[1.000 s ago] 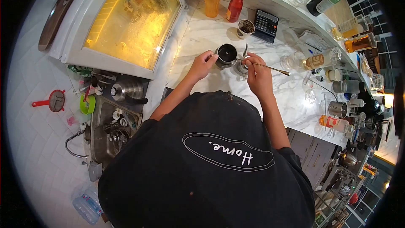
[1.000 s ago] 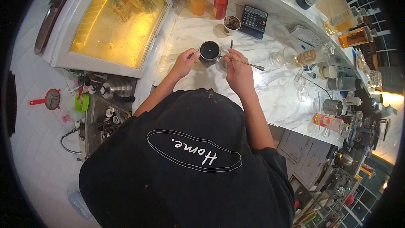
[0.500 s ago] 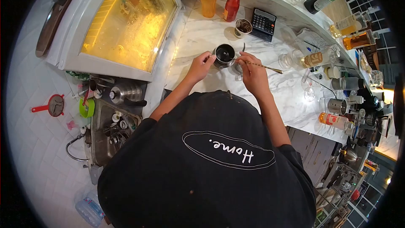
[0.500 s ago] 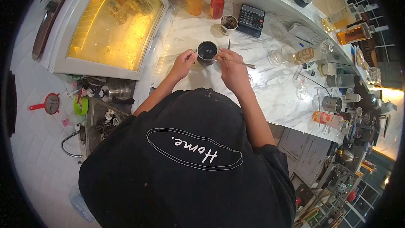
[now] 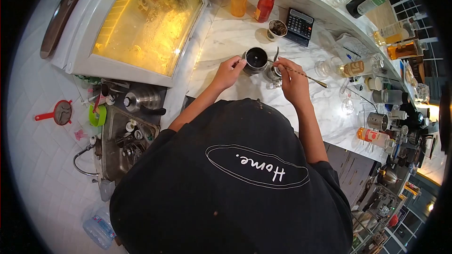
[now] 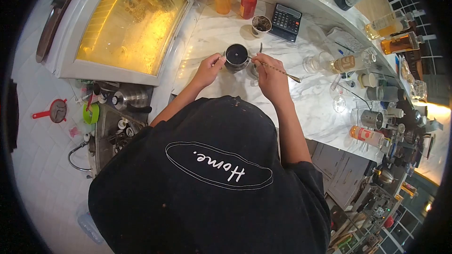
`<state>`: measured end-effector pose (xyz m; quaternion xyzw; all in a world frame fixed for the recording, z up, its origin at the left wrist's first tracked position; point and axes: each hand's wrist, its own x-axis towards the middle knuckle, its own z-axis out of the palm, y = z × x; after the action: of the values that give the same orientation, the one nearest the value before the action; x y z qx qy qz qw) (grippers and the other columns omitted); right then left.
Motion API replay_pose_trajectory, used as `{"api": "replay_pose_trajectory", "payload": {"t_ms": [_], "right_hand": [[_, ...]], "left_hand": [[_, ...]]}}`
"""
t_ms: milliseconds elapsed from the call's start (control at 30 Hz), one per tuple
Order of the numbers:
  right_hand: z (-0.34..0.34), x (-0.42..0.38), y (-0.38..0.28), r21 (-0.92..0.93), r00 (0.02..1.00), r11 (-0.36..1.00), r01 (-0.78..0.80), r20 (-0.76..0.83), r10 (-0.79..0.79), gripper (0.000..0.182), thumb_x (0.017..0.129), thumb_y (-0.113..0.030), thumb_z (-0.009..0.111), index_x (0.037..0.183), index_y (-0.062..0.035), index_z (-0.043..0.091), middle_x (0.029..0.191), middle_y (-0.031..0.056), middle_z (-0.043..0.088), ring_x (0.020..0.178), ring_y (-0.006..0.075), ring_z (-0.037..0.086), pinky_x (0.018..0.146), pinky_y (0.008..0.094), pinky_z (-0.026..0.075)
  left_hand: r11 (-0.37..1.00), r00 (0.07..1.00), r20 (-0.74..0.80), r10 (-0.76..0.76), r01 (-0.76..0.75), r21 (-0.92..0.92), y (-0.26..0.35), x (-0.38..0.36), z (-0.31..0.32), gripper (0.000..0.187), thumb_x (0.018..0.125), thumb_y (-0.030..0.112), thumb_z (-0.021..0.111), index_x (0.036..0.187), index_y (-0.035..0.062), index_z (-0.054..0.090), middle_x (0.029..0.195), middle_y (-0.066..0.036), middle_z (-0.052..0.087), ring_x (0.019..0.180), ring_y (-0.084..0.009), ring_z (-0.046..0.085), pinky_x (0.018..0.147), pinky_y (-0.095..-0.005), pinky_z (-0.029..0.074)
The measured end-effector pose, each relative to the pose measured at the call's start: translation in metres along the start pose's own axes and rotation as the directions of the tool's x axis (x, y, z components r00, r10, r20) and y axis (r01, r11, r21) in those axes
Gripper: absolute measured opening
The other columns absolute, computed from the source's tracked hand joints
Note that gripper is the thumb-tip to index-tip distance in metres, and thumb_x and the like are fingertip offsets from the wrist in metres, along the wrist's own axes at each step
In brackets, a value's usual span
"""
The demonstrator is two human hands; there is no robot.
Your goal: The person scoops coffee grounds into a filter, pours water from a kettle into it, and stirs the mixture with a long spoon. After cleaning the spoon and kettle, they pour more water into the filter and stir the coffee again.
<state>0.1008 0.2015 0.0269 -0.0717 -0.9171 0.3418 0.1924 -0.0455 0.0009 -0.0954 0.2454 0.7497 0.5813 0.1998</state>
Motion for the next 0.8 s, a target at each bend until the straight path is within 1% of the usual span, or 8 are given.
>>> {"api": "replay_pose_trajectory", "payload": {"t_ms": [67,233,267,333,433,667,767,800], "right_hand": [[-0.002,-0.001,-0.003,0.011,0.999,0.999,0.045,0.010,-0.045,0.017,0.103,-0.010,0.059,0.107,-0.0035,0.074,0.120,0.0136,0.073,0.112,0.0344,0.066,0.098,0.0414,0.050],[0.000,0.000,0.000,-0.014,1.000,1.000,0.009,-0.014,-0.009,0.013,0.100,-0.009,0.061,0.107,-0.0047,0.071,0.117,0.0140,0.073,0.113,0.0340,0.067,0.099,0.0434,0.048],[0.000,0.000,-0.002,-0.013,1.000,1.000,-0.005,-0.012,0.005,0.013,0.100,-0.008,0.061,0.106,-0.0045,0.071,0.117,0.0141,0.073,0.113,0.0341,0.067,0.099,0.0434,0.048],[0.001,0.000,-0.003,0.015,0.999,0.998,0.054,-0.004,-0.054,0.012,0.100,-0.008,0.061,0.106,-0.0041,0.071,0.116,0.0143,0.073,0.113,0.0344,0.067,0.099,0.0430,0.048],[0.001,0.000,-0.002,-0.016,0.998,0.998,0.056,-0.031,-0.057,0.011,0.100,-0.008,0.061,0.105,-0.0038,0.070,0.116,0.0143,0.073,0.112,0.0348,0.067,0.099,0.0427,0.048],[0.002,-0.002,-0.001,0.029,0.995,0.995,0.095,-0.036,-0.094,0.010,0.099,-0.007,0.062,0.104,-0.0035,0.070,0.113,0.0147,0.073,0.110,0.0353,0.067,0.097,0.0433,0.048],[0.001,-0.002,-0.001,-0.010,0.999,1.000,0.001,-0.035,-0.002,0.009,0.098,-0.008,0.063,0.103,-0.0040,0.070,0.111,0.0144,0.073,0.108,0.0349,0.067,0.097,0.0429,0.048],[0.002,-0.003,-0.001,-0.009,0.998,0.999,0.038,-0.047,-0.038,0.009,0.098,-0.009,0.063,0.104,-0.0043,0.070,0.110,0.0138,0.073,0.107,0.0345,0.067,0.097,0.0429,0.047]], "left_hand": [[1.000,1.000,0.009,-0.004,0.004,0.007,0.000,0.000,0.001,0.033,0.103,0.032,0.062,0.092,0.0009,0.062,0.072,-0.005,0.055,0.070,-0.0143,0.048,0.068,-0.0323,0.044],[1.000,1.000,-0.002,0.026,-0.026,0.002,0.002,0.000,0.001,0.033,0.103,0.032,0.062,0.094,0.0006,0.063,0.074,-0.006,0.057,0.071,-0.0147,0.050,0.070,-0.0322,0.045],[1.000,1.000,-0.002,0.023,-0.023,-0.003,0.002,0.000,0.001,0.032,0.103,0.031,0.061,0.093,0.0010,0.062,0.074,-0.003,0.055,0.072,-0.0128,0.048,0.069,-0.0309,0.043],[1.000,1.000,0.002,0.016,-0.016,-0.016,0.007,-0.002,0.001,0.032,0.105,0.030,0.060,0.090,0.0020,0.060,0.076,0.002,0.051,0.074,-0.0089,0.045,0.068,-0.0283,0.040],[1.000,1.000,0.011,0.002,-0.003,0.020,0.007,-0.001,-0.001,0.033,0.103,0.033,0.062,0.094,0.0005,0.063,0.075,-0.007,0.060,0.073,-0.0153,0.053,0.072,-0.0322,0.046],[0.999,0.999,-0.004,0.043,-0.043,0.013,0.001,0.001,0.001,0.034,0.103,0.033,0.062,0.092,0.0008,0.061,0.073,-0.007,0.056,0.071,-0.0153,0.050,0.070,-0.0326,0.045],[0.999,0.999,-0.012,0.042,-0.042,0.015,-0.003,0.001,0.002,0.035,0.103,0.033,0.062,0.089,0.0009,0.060,0.071,-0.006,0.054,0.069,-0.0149,0.048,0.068,-0.0326,0.044],[0.999,0.999,-0.021,0.043,-0.043,0.010,0.001,0.000,0.002,0.035,0.103,0.032,0.062,0.089,0.0009,0.059,0.071,-0.006,0.053,0.069,-0.0147,0.048,0.068,-0.0326,0.044]]}}
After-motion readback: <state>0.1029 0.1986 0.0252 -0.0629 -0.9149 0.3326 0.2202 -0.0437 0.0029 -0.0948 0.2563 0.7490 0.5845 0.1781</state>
